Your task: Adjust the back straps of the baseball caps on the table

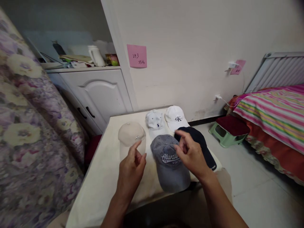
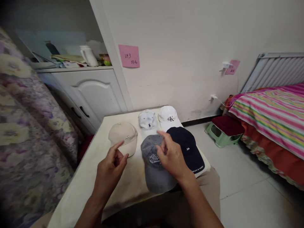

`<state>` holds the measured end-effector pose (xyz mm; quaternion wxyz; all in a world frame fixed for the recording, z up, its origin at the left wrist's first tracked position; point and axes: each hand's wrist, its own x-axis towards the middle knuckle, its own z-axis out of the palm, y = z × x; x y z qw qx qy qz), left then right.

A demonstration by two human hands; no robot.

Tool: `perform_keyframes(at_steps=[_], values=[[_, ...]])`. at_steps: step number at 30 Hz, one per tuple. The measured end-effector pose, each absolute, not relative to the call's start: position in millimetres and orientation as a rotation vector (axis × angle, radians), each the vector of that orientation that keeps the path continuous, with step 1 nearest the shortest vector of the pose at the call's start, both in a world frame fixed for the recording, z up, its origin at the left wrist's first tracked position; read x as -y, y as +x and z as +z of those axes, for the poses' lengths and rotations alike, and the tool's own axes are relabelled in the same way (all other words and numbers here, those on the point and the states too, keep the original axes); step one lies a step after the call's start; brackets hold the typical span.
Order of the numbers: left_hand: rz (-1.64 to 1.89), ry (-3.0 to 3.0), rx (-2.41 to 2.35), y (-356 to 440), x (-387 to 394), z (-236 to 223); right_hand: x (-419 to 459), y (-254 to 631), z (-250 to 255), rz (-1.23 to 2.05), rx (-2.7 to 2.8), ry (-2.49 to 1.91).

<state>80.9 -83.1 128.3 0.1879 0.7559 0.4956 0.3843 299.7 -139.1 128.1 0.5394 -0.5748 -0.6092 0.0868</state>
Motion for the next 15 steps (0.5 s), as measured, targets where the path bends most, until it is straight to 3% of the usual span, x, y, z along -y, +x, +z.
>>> perform_keyframes(at_steps=[9, 15], values=[[0.977, 1.388, -1.328, 26.2, 64.1, 26.2, 129.9, 190.3, 21.9, 0.941, 1.668, -1.293], [1.188, 0.599, -1.041, 16.8, 60.3, -6.1, 122.4, 156.3, -29.4, 1.023, 1.729, -1.312]])
